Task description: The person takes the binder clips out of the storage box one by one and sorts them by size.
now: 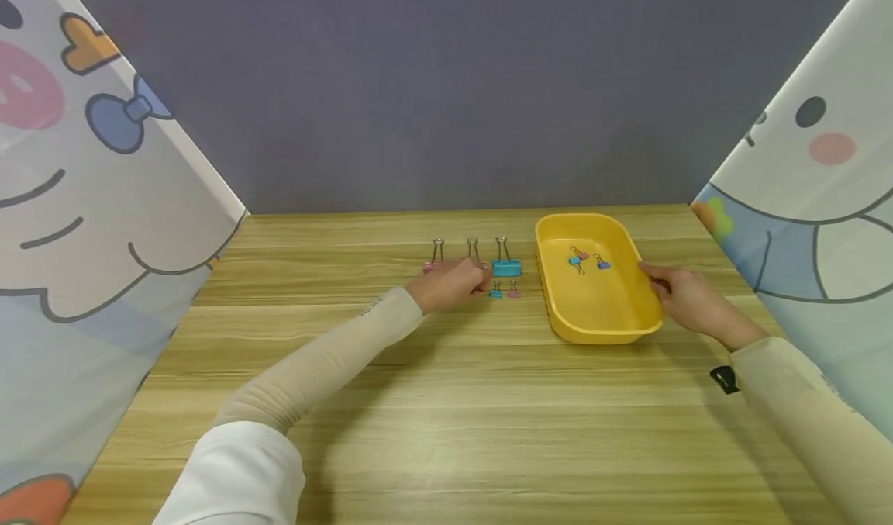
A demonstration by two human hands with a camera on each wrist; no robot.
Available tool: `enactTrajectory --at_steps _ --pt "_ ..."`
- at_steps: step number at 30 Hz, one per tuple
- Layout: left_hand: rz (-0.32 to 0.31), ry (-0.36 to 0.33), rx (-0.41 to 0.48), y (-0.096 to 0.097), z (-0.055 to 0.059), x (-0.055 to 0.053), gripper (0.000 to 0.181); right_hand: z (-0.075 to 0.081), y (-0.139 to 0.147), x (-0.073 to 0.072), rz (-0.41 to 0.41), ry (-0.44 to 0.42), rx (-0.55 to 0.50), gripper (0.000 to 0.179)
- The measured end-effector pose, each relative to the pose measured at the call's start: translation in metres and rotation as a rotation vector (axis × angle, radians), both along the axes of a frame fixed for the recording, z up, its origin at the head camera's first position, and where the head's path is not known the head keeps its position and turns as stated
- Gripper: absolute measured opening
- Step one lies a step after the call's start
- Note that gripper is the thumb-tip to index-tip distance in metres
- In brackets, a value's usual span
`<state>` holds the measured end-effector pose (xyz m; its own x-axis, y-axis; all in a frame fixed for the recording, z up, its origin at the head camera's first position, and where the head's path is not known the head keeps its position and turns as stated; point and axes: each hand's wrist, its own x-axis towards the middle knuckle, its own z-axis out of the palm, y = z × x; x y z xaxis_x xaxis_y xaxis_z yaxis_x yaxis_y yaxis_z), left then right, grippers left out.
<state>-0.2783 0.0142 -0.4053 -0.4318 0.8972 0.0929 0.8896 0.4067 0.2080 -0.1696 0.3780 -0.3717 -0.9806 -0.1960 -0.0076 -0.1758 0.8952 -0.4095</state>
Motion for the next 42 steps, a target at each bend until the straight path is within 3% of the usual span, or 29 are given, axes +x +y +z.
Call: enactTrajectory --at_steps 6,18,25,32,35,42 --pt "0.044 0.011 -0.078 -0.001 -0.009 -0.001 0.016 -0.001 0.001 -0.001 0.007 0.017 0.009 0.041" --pt "0.065 -0.023 -0.063 0.0 -0.016 -0.005 0.017 -0.002 0.002 -0.002 0.002 -0.016 0.005 0.041" --pt "0.082 -0.098 -0.009 -0.003 -0.002 -0.002 0.018 -0.003 0.003 -0.002 -0.002 -0.02 -0.007 0.041" --pt "0.081 0.002 0.02 0.008 0.015 -0.002 0.009 -0.003 0.005 -0.002 0.001 -0.004 0.0 0.041" --pt "0.064 0.02 0.042 0.015 0.023 -0.002 0.003 -0.003 0.004 -0.002 0.0 0.0 0.004 0.041" --pt "0.037 0.032 0.066 0.035 0.036 0.001 0.007 -0.003 0.003 -0.002 0.001 0.026 0.021 0.04"
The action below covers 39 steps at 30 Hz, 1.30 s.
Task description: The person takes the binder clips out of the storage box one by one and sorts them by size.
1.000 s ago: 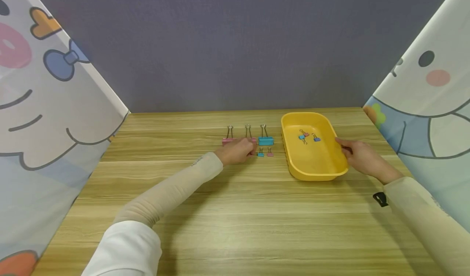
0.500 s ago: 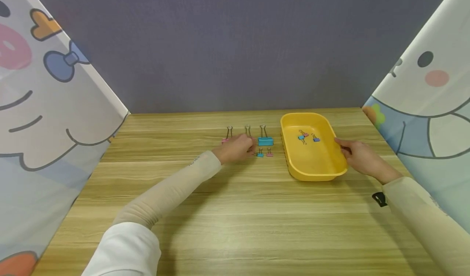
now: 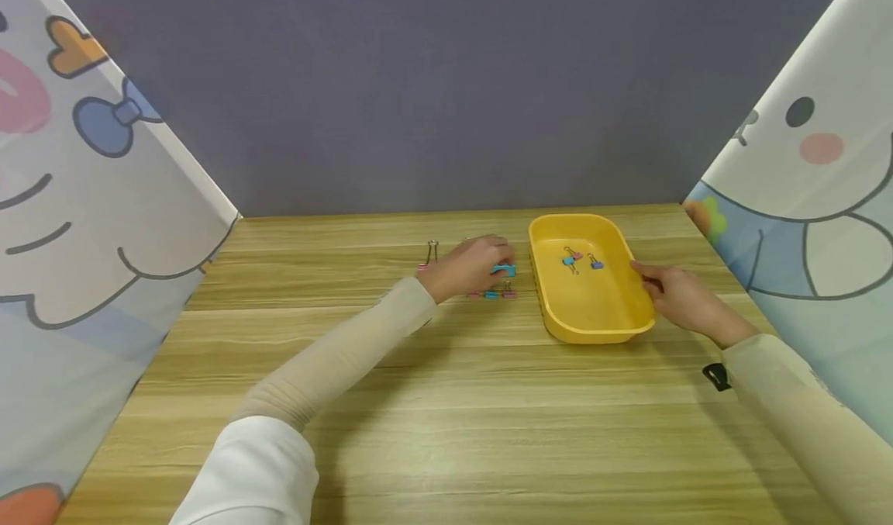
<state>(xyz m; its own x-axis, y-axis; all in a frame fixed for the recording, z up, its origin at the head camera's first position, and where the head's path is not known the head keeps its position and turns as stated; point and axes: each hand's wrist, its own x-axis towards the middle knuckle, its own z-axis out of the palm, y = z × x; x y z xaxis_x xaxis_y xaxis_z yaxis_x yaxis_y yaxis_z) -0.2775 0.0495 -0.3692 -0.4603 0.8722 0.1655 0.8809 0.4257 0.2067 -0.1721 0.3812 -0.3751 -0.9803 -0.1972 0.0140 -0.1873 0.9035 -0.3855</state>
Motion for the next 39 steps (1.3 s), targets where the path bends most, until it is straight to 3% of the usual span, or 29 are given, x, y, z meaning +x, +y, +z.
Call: enactTrajectory --at_steps 12,21,28,39 --pt "-0.046 0.009 -0.023 0.037 0.014 0.01 0.017 0.001 -0.003 0.002 -0.004 0.002 -0.01 0.041" --pt "-0.025 -0.024 -0.05 0.062 0.016 0.011 0.02 0.001 -0.008 0.003 -0.003 -0.013 -0.029 0.041" --pt "-0.012 -0.054 -0.034 0.079 0.012 0.008 0.024 0.003 -0.01 0.005 0.007 -0.005 -0.052 0.04" --pt "0.071 -0.086 -0.147 0.106 -0.004 0.001 0.032 0.004 -0.015 0.007 0.005 0.0 -0.042 0.039"
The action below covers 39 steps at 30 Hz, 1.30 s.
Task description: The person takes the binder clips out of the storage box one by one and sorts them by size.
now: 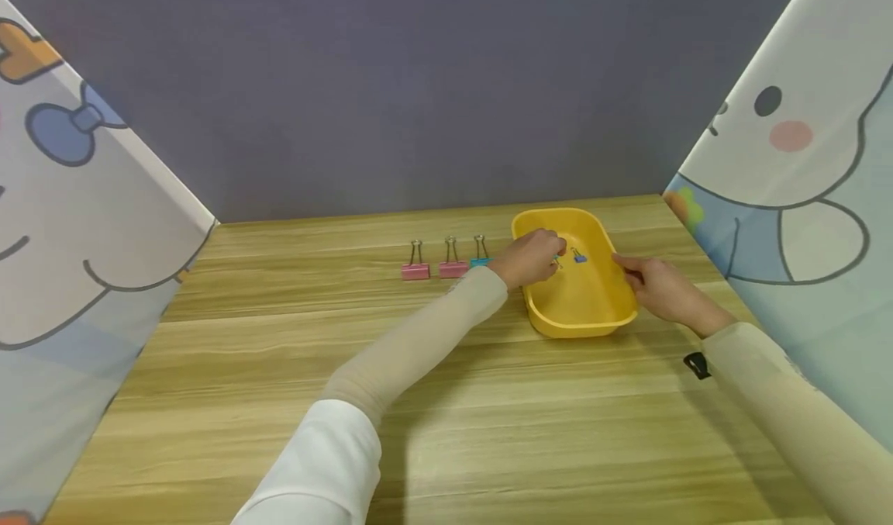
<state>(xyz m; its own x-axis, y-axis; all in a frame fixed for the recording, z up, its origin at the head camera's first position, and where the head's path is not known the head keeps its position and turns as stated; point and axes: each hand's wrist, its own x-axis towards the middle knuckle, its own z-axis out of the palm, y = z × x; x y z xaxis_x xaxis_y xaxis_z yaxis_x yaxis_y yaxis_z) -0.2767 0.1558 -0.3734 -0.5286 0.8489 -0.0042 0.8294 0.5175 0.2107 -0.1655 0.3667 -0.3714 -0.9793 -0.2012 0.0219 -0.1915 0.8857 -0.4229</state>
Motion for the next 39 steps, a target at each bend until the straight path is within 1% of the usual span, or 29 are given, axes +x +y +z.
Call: enactTrajectory --at_steps 3,6,10,13,16,18,21,24,29,32,34,39 --pt "0.023 -0.017 -0.014 0.003 -0.001 0.0 0.032 0.0 -0.002 0.0 0.004 0.011 0.002 0.039" --pt "0.039 -0.034 -0.006 0.005 -0.003 -0.001 0.029 0.0 -0.003 0.001 0.01 0.021 -0.006 0.039" --pt "0.057 -0.055 0.007 0.007 -0.007 -0.002 0.02 0.0 -0.005 0.001 0.018 0.02 -0.015 0.039" --pt "0.069 -0.04 -0.008 0.01 -0.011 -0.004 0.012 0.001 -0.005 0.001 0.02 0.016 -0.021 0.039" --pt "0.085 -0.018 -0.029 0.013 -0.014 -0.006 0.008 0.0 -0.006 0.001 0.016 0.018 -0.018 0.038" --pt "0.097 -0.004 -0.046 0.015 -0.015 -0.006 0.008 0.0 -0.006 0.002 0.013 0.018 -0.012 0.039" --pt "0.107 -0.002 -0.075 0.017 -0.016 -0.006 0.009 0.0 -0.006 0.003 0.011 0.014 -0.009 0.039" --pt "0.102 0.0 -0.093 0.018 -0.015 -0.006 0.01 0.0 -0.006 0.004 0.009 0.012 -0.014 0.039" --pt "0.087 -0.021 -0.095 0.018 -0.016 -0.006 0.015 0.0 -0.008 0.004 0.009 0.013 -0.026 0.039" --pt "0.091 -0.033 -0.1 0.018 -0.017 -0.007 0.014 0.001 -0.009 0.004 0.012 0.009 -0.025 0.039" --pt "0.103 -0.026 -0.104 0.019 -0.018 -0.007 0.013 0.001 -0.009 0.004 0.015 0.005 -0.024 0.039" --pt "0.155 0.02 -0.103 0.021 -0.019 -0.007 0.016 0.003 -0.01 0.005 0.018 -0.007 -0.028 0.039"
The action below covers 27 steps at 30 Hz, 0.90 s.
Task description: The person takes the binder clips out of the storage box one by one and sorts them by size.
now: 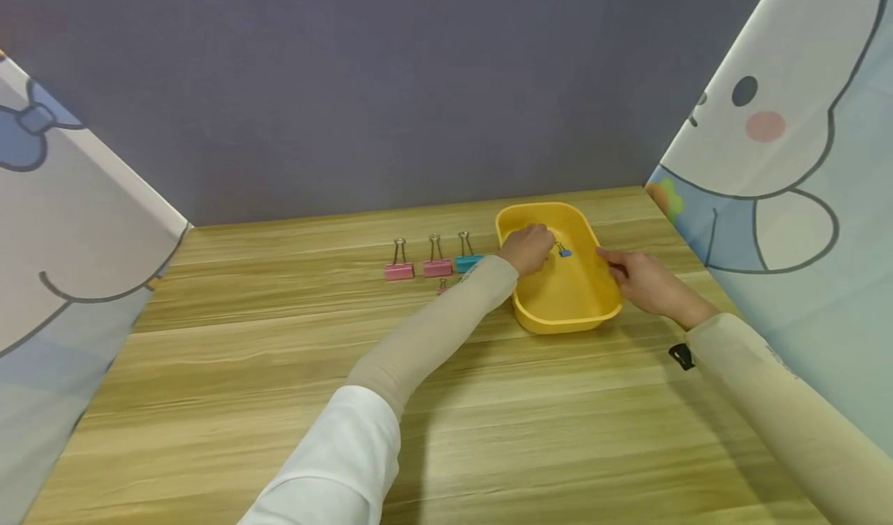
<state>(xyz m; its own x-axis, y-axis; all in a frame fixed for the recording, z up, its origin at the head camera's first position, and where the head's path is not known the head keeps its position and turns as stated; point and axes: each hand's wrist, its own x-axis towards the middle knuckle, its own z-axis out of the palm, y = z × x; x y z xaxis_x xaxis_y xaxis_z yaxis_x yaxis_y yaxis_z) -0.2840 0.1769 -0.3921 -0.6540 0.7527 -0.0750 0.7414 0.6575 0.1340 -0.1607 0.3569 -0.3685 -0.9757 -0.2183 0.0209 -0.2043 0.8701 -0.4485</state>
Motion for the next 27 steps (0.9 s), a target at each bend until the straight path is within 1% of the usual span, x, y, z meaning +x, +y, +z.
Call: enactTrajectory --at_steps 6,10,14,27 --pt "0.084 -0.005 -0.004 0.0029 -0.0005 0.0003 0.014 0.0008 -0.001 0.0011 -0.009 -0.011 -0.005 0.039" --pt "0.106 -0.008 -0.009 0.0036 -0.0014 0.0004 0.014 0.0011 -0.0019 0.0012 -0.009 -0.017 -0.01 0.04" --pt "0.102 0.002 -0.011 0.004 -0.0026 0.0009 0.016 0.0008 -0.0021 0.0015 -0.002 -0.014 -0.009 0.04" --pt "0.079 -0.022 0.003 0.0005 -0.0023 0.0023 0.014 0.0003 -0.0034 0.0015 -0.003 -0.004 0.016 0.04"
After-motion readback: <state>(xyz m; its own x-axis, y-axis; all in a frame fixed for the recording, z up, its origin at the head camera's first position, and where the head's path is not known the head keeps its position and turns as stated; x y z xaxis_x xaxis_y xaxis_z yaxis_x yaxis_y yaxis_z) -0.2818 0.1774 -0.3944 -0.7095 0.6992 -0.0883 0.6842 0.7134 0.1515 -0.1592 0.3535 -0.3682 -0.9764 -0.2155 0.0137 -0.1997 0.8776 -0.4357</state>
